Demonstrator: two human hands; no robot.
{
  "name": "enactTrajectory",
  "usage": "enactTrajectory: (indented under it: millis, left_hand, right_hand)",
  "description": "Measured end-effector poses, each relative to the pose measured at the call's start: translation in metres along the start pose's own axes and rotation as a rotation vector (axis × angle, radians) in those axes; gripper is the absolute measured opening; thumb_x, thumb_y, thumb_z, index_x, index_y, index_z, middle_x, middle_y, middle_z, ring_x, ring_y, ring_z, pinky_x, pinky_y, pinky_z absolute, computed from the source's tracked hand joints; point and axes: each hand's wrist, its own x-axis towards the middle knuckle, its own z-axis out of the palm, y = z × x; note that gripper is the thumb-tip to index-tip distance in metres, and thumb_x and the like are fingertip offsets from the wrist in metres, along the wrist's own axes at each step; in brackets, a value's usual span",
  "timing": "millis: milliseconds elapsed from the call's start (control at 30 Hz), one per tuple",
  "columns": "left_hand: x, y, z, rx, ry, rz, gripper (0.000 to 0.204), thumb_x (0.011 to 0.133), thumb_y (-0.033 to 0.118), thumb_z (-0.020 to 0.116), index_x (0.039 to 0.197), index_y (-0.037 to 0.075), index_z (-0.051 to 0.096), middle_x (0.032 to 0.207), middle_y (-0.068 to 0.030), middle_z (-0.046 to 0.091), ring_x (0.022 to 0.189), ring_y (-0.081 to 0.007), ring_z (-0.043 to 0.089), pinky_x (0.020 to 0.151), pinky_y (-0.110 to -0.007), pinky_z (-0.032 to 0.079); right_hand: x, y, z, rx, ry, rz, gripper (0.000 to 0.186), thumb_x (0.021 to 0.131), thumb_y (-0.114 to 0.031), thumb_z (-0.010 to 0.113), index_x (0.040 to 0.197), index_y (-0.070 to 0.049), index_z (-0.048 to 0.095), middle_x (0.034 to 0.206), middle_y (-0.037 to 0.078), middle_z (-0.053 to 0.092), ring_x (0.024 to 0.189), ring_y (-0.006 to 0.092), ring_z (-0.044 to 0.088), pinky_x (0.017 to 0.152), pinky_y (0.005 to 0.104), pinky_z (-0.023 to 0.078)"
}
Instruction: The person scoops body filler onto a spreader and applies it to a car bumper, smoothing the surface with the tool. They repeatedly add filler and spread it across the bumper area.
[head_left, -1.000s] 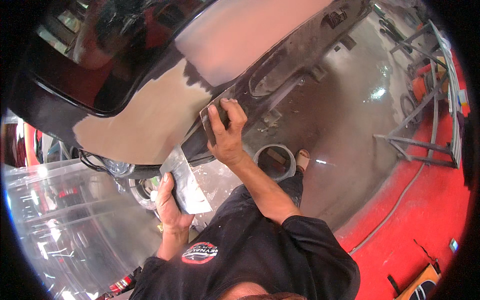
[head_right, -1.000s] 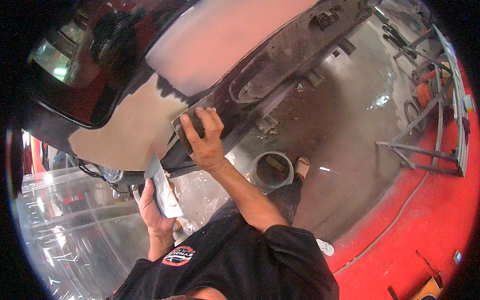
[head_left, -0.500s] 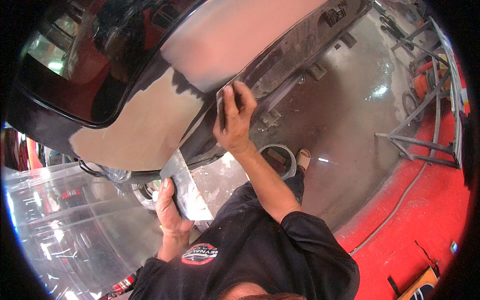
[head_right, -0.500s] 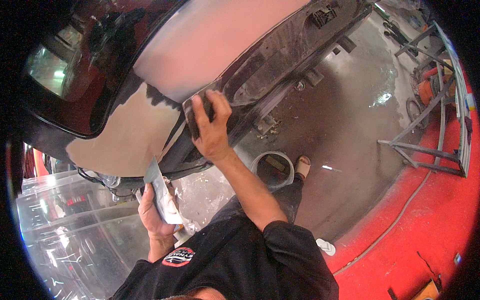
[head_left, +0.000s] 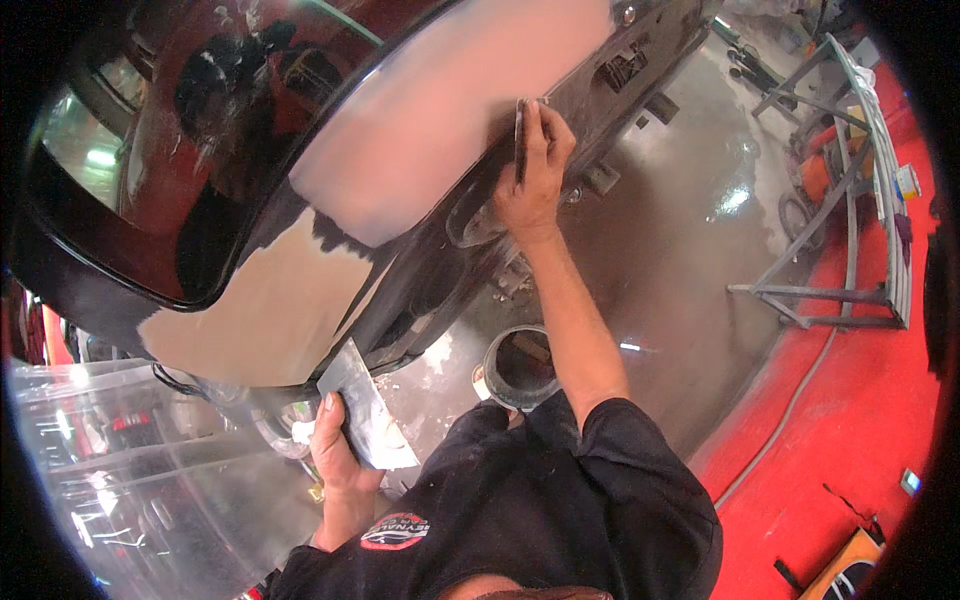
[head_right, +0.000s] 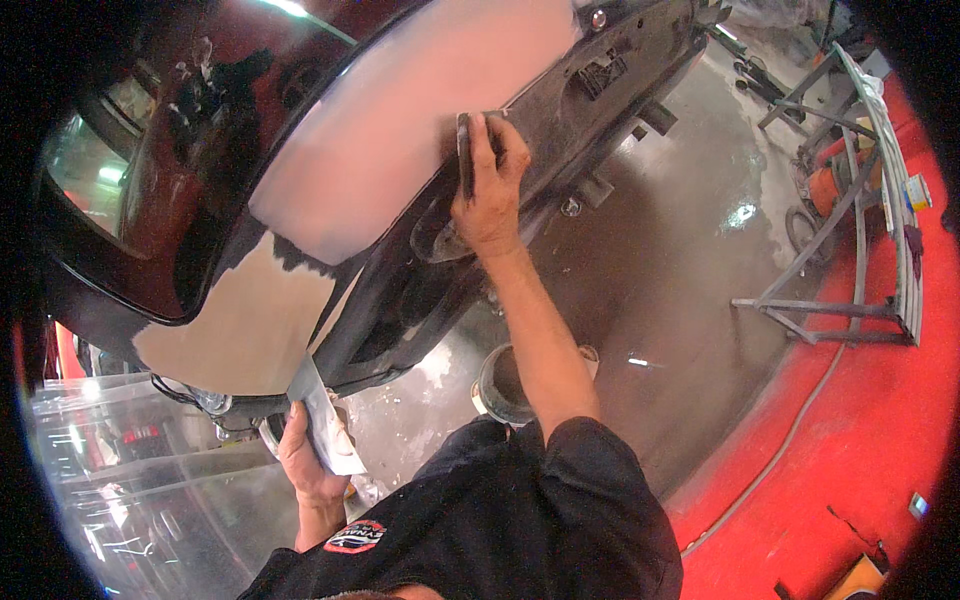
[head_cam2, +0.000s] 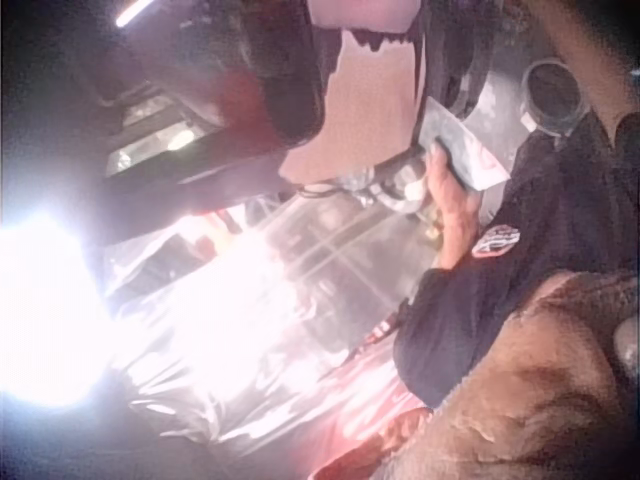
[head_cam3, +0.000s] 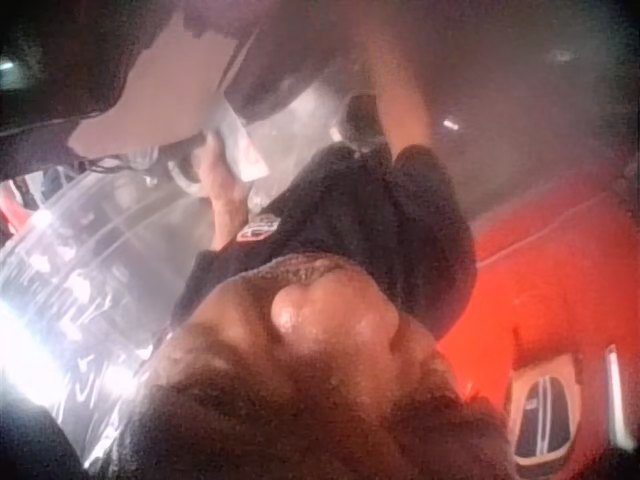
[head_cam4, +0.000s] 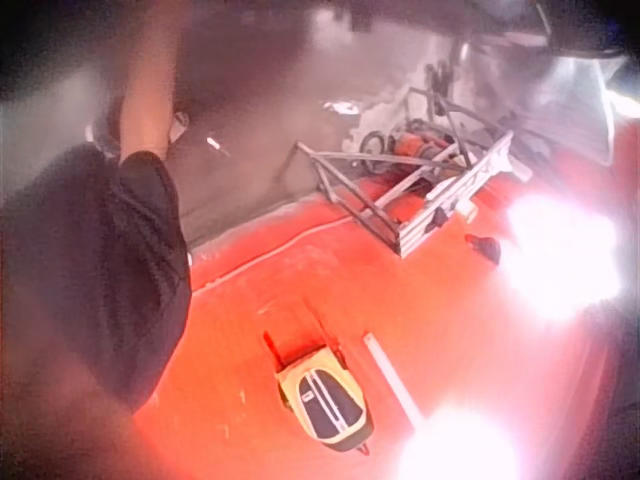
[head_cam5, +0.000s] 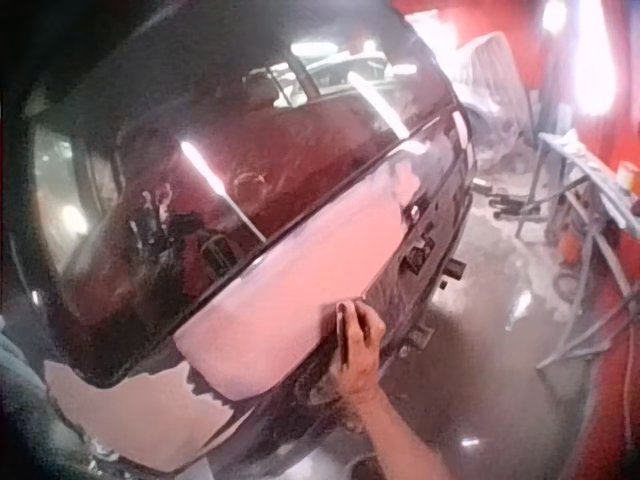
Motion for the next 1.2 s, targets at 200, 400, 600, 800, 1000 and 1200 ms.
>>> enactTrajectory:
  millis: [200, 400, 600, 800, 1000, 1200]
  left_hand:
    - [0.003, -0.016, 0.008, -0.043, -0.091, -0.040, 0.031, 0.103, 0.026, 0.054, 0.121, 0.001, 0.059, 0.103, -0.0137, 0.071, 0.081, -0.0257, 0.072, 0.071, -0.038, 0.062]
    - [0.016, -0.045, 0.043, -0.049, -0.072, -0.014, 0.030, 0.103, 0.026, 0.051, 0.122, 0.004, 0.060, 0.111, -0.0118, 0.071, 0.094, -0.0273, 0.070, 0.086, -0.042, 0.058]
    - [0.047, -0.092, 0.090, -0.019, -0.087, -0.049, 0.028, 0.102, 0.021, 0.056, 0.125, 0.004, 0.057, 0.116, -0.0084, 0.067, 0.103, -0.0229, 0.068, 0.091, -0.041, 0.056]
    - [0.047, -0.121, 0.135, 0.054, -0.153, -0.061, 0.034, 0.102, 0.024, 0.060, 0.128, 0.002, 0.057, 0.115, -0.0068, 0.066, 0.103, -0.0197, 0.065, 0.092, -0.037, 0.055]
    - [0.038, -0.137, 0.144, 0.160, -0.208, 0.094, 0.032, 0.101, 0.030, 0.060, 0.123, 0.006, 0.059, 0.112, -0.0045, 0.066, 0.101, -0.0166, 0.064, 0.088, -0.038, 0.054]
    - [0.017, -0.129, 0.160, 0.126, -0.084, -0.026, 0.031, 0.103, 0.026, 0.058, 0.124, 0.003, 0.058, 0.110, -0.0055, 0.066, 0.098, -0.0183, 0.066, 0.085, -0.034, 0.055]
  right_hand:
    - [0.050, 0.060, -0.020, -0.102, -0.003, -0.050, 0.081, 0.070, 0.016, 0.053, 0.149, -0.004, 0.046, 0.136, 0.022, 0.047, 0.127, 0.0402, 0.046, 0.111, 0.0467, 0.037]
    - [0.073, 0.058, -0.091, 0.227, 0.072, 0.487, 0.062, 0.078, 0.013, 0.052, 0.139, 0.000, 0.053, 0.125, 0.019, 0.059, 0.117, 0.0364, 0.058, 0.105, 0.0480, 0.045]
    - [0.046, -0.025, -0.210, 1.212, 0.037, 1.102, 0.055, 0.081, -0.005, 0.061, 0.135, -0.006, 0.048, 0.117, 0.015, 0.061, 0.113, 0.0338, 0.062, 0.101, 0.0509, 0.051]
    - [0.009, -0.051, -0.266, 1.174, 0.030, 1.200, 0.052, 0.076, -0.002, 0.065, 0.125, -0.008, 0.051, 0.098, 0.012, 0.057, 0.084, 0.0300, 0.060, 0.076, 0.0472, 0.057]
    - [0.010, -0.038, -0.281, 1.213, -0.151, 1.267, 0.045, 0.077, -0.003, 0.067, 0.119, -0.005, 0.050, 0.095, 0.012, 0.055, 0.082, 0.0302, 0.060, 0.072, 0.0460, 0.061]
    - [0.028, -0.031, -0.277, 1.114, -0.092, 1.230, 0.056, 0.074, 0.005, 0.059, 0.129, -0.002, 0.056, 0.117, 0.014, 0.065, 0.106, 0.0287, 0.065, 0.098, 0.0468, 0.052]
